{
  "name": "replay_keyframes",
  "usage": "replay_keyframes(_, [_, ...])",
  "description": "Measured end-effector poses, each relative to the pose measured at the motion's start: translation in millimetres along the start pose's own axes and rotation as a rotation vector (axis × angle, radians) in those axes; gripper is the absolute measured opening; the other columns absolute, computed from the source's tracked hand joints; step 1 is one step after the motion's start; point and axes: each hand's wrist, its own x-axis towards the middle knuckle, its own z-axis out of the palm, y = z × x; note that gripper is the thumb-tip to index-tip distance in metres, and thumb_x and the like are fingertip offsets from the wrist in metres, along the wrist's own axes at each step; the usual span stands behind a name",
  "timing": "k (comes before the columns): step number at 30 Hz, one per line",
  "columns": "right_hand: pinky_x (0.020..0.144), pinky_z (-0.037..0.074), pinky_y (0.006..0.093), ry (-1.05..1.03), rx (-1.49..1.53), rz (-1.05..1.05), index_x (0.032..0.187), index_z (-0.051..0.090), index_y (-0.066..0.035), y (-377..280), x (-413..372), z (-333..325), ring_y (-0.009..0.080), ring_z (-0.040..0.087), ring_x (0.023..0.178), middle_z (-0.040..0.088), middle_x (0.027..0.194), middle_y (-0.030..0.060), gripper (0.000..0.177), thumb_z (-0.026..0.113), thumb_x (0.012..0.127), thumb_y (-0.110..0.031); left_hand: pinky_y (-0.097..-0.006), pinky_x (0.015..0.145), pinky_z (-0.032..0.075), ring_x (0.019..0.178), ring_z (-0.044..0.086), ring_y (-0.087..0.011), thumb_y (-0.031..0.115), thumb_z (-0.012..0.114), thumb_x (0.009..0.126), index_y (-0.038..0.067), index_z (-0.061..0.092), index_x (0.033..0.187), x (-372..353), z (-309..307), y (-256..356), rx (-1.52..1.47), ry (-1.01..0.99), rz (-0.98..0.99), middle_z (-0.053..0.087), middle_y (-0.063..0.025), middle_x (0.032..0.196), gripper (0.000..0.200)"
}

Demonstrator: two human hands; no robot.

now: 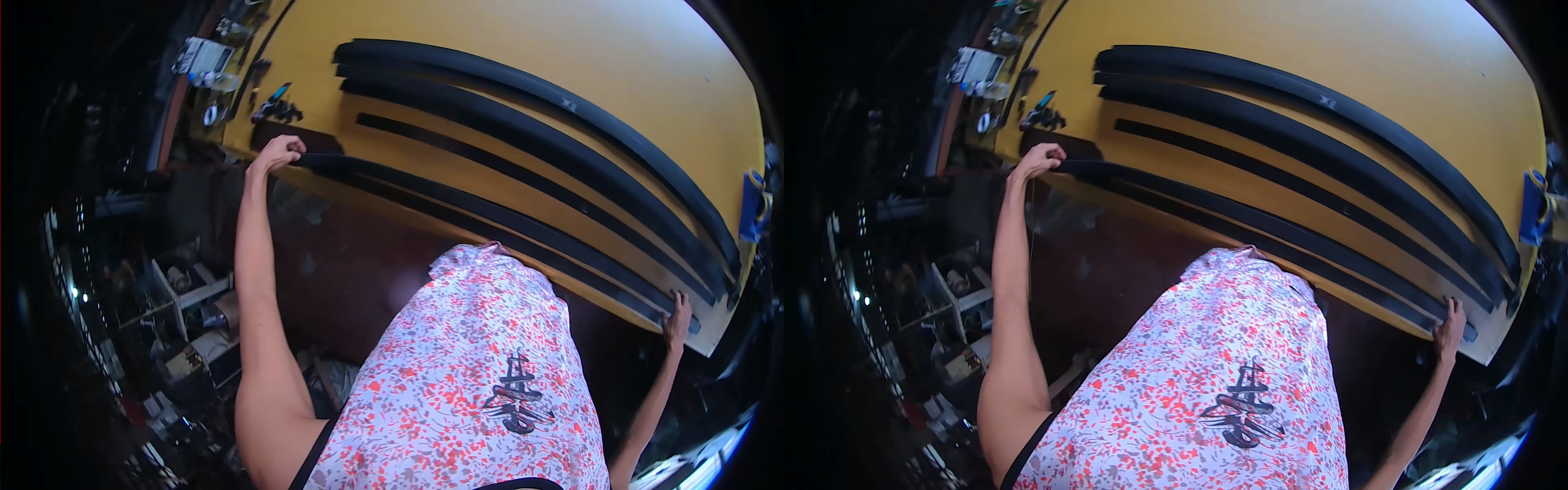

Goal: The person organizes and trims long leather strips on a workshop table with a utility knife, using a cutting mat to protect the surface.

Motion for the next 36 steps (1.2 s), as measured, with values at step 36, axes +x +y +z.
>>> replay_keyframes(36, [0.082,0.049,0.0347,0.3,0.2,-0.414,0.096,0.06,-0.006,-358.9,54.8,48.3,0.0232,0.057,0.096,0.055,0.102,0.0069,0.028,0.069,0.073,-0.02,-0.0429,0.084,0.046,0.1,0.055,-0.0368,-0.002,0.071,0.066,0.005,0.06,0.108,14.3,46.8,-31.0,0.45,0.281,0.475,0.058,-0.0157,0.102,0.044])
